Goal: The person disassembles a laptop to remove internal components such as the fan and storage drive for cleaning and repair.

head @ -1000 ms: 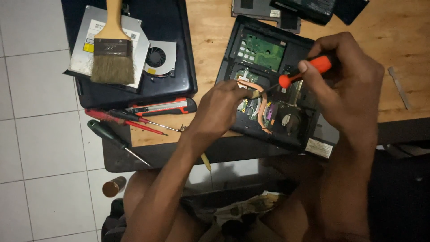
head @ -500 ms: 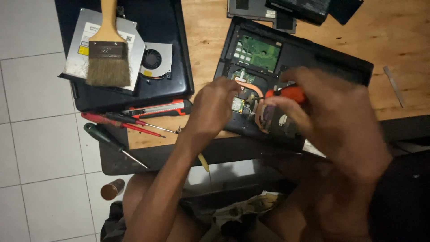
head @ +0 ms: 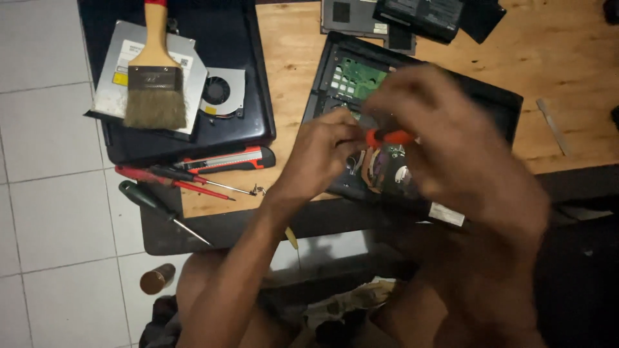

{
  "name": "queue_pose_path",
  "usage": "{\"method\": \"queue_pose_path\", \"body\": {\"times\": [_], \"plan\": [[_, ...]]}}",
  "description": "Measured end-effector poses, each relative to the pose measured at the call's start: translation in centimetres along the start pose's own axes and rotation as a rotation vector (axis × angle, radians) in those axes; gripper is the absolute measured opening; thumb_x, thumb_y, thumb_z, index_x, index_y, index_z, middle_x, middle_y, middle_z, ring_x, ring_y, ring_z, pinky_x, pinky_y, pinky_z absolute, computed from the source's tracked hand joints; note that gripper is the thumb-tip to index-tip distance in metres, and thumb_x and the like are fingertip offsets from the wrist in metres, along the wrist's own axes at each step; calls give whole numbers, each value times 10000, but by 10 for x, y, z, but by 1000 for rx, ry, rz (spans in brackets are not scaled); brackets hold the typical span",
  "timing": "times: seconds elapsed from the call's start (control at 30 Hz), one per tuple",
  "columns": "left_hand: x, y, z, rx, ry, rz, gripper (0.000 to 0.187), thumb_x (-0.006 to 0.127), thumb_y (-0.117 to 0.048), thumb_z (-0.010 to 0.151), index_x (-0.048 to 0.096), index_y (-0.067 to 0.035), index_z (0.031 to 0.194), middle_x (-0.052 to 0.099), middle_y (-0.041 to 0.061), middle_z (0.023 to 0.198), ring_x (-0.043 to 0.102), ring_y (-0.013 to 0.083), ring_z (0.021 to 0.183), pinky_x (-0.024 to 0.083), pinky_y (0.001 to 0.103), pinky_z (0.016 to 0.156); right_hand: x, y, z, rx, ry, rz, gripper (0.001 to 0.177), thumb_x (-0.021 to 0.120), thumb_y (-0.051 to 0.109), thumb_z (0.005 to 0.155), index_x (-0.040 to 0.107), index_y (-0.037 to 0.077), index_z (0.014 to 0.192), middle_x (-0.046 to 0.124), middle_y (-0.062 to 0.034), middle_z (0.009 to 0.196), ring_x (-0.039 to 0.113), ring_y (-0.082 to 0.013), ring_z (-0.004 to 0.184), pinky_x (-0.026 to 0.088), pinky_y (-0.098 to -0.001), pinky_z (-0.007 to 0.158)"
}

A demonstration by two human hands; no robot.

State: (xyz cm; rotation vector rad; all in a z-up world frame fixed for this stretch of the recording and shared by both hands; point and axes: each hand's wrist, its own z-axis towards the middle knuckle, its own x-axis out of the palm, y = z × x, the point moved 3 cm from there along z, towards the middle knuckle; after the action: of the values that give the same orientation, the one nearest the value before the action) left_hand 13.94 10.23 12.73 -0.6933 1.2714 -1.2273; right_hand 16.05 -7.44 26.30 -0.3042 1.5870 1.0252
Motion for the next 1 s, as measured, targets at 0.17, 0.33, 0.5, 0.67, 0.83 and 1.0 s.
{"method": "queue_pose_path", "body": {"times": [0.17,0.33,0.5,0.67,0.83,1.0], "plan": [[-1,1,-5,-7,-208,-9,136,732,68,805,778,26,925,714,64,931,657,214,760,516,340,698,-27,-3,-28,92,-276,-57,571,1016,108,934,845,-70,1448,585,-125,931,498,-256,826,388,-418,783],[7,1,1,-20,-148,-39,119,776,57,830,760,-16,924,657,52,897,613,179,714,507,322,668,-4,-8,-18,72,-289,-82,293,1049,154,971,892,11,1173,761,-78,855,584,-169,618,413,-311,559],[7,8,1,-5,-89,74,188,846,-58,903,874,-26,1087,661,38,877,603,178,662,472,356,633,-41,15,-28,78,10,-21,315,617,-191,688,763,32,856,587,-216,1730,572,-374,1566,486,-479,1156],[6,4,2,-37,-92,42,161,778,-46,919,855,-20,1058,622,43,865,560,201,669,449,368,630,-39,3,-36,97,-169,-23,438,723,-132,1006,668,-196,1435,707,-349,1515,693,-442,1299,535,-521,1115],[9,9,1,-66,-28,52,141,752,-13,919,825,-24,1040,621,38,896,581,174,701,485,346,650,7,-13,-17,135,-209,104,696,937,129,887,659,-67,1494,794,-221,1306,751,-276,930,592,-387,770],[-15,9,-1,-97,44,66,468,591,140,919,806,-57,1285,648,57,953,613,169,779,522,338,685,10,-38,-27,174,-303,250,485,868,-58,965,605,-112,1369,720,-204,1171,747,-284,950,610,-380,852]]}}
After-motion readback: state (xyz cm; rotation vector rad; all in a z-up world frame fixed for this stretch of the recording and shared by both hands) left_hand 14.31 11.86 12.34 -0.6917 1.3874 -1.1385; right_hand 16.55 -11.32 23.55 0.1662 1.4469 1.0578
